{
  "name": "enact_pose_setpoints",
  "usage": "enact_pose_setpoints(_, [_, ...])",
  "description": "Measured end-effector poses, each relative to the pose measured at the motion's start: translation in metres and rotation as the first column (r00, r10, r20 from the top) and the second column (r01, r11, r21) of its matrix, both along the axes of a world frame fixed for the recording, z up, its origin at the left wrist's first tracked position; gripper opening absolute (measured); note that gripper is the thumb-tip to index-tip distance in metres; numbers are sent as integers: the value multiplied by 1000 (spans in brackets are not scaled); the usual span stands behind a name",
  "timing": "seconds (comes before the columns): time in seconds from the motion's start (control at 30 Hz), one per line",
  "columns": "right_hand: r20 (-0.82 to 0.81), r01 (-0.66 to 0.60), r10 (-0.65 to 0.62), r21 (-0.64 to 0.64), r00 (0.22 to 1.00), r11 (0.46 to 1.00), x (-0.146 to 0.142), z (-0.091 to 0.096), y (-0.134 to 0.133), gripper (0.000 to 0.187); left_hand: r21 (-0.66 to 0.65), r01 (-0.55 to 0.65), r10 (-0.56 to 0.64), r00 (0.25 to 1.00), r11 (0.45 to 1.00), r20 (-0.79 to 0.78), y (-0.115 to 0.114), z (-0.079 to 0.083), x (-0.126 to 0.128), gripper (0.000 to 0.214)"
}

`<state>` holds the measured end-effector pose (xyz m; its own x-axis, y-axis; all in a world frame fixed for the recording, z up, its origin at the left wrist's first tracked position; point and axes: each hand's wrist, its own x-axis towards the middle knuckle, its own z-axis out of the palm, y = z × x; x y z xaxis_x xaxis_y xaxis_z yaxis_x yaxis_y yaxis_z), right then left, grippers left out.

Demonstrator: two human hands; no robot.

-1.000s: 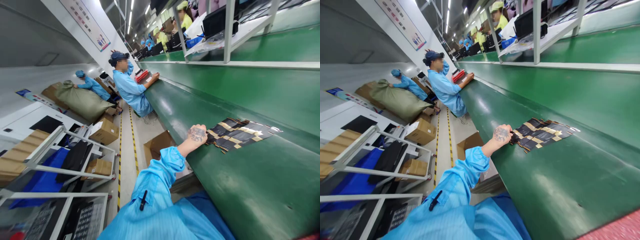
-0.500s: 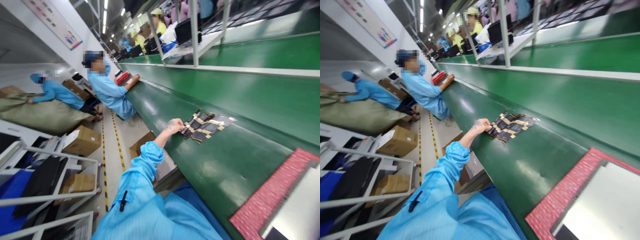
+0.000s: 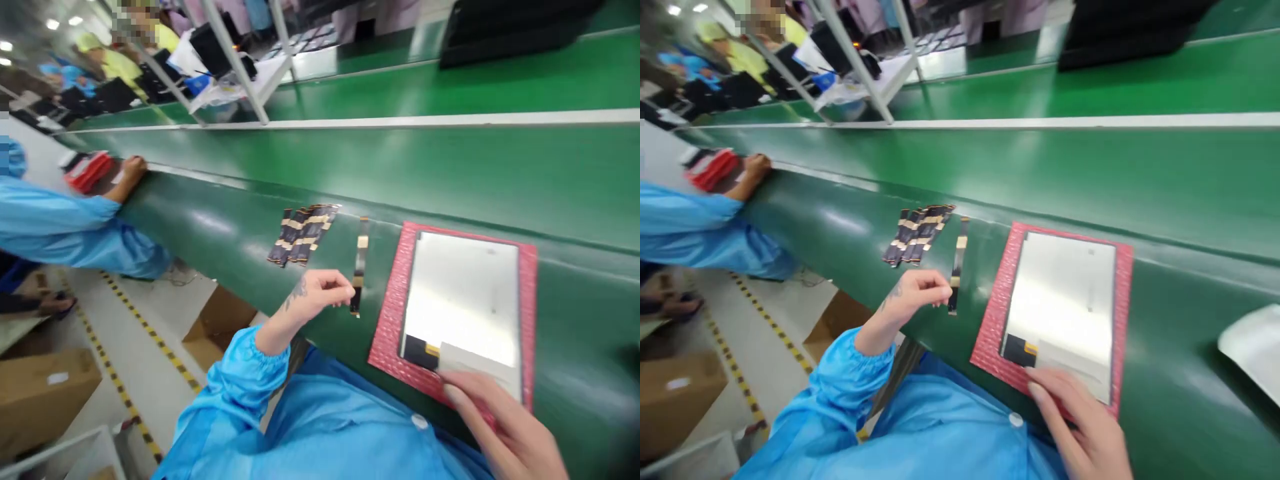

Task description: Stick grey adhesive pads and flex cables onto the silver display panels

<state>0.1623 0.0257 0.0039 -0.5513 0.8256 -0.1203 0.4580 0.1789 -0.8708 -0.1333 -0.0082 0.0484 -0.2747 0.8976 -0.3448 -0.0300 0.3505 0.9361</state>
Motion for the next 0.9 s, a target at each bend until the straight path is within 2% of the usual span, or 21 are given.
enact_pose_setpoints(0.13, [-20,3,-8,-256,1000,967,-21,26,19,38,-27,254,-248,960,967,132,19,-1,49,21])
enact_pose_setpoints(0.27, [-127,-48,-11,-455,992,889,-23,31,35,46,-37,388,-373,905,921,206,34,-6,77,23])
enact_pose_setpoints(0.4, [-205,-113,-2,-550,979,828,-17,27,44,39,-64,464,-445,874,883,197,43,-13,93,24])
enact_pose_setpoints(0.5, [-198,-193,98,-547,975,815,-11,23,53,35,-58,516,-498,846,855,191,46,-17,99,25])
enact_pose_setpoints(0.57, [-165,-233,176,-448,970,863,-7,20,60,30,-48,515,-511,856,856,78,44,-21,101,24])
enact_pose_setpoints(0.63, [-67,-191,181,-216,981,957,-3,14,66,24,10,461,-448,868,887,-215,38,-27,101,23])
enact_pose_setpoints(0.67, [-4,-150,150,-65,989,987,-2,10,69,21,69,439,-382,840,896,-386,32,-32,101,21])
enact_pose_setpoints(0.7, [54,-116,112,81,992,990,-1,6,71,19,135,439,-307,786,888,-537,26,-38,101,20])
enact_pose_setpoints(0.77, [136,-111,74,289,988,951,0,-2,74,17,221,502,-198,651,836,-733,11,-50,103,20])
enact_pose_setpoints(0.83, [176,-163,102,377,979,912,-1,-8,74,17,231,565,-134,529,792,-838,-3,-62,105,26])
enact_pose_setpoints(0.9, [192,-207,139,405,971,891,-4,-11,74,19,219,578,-83,450,786,-889,-13,-70,109,28])
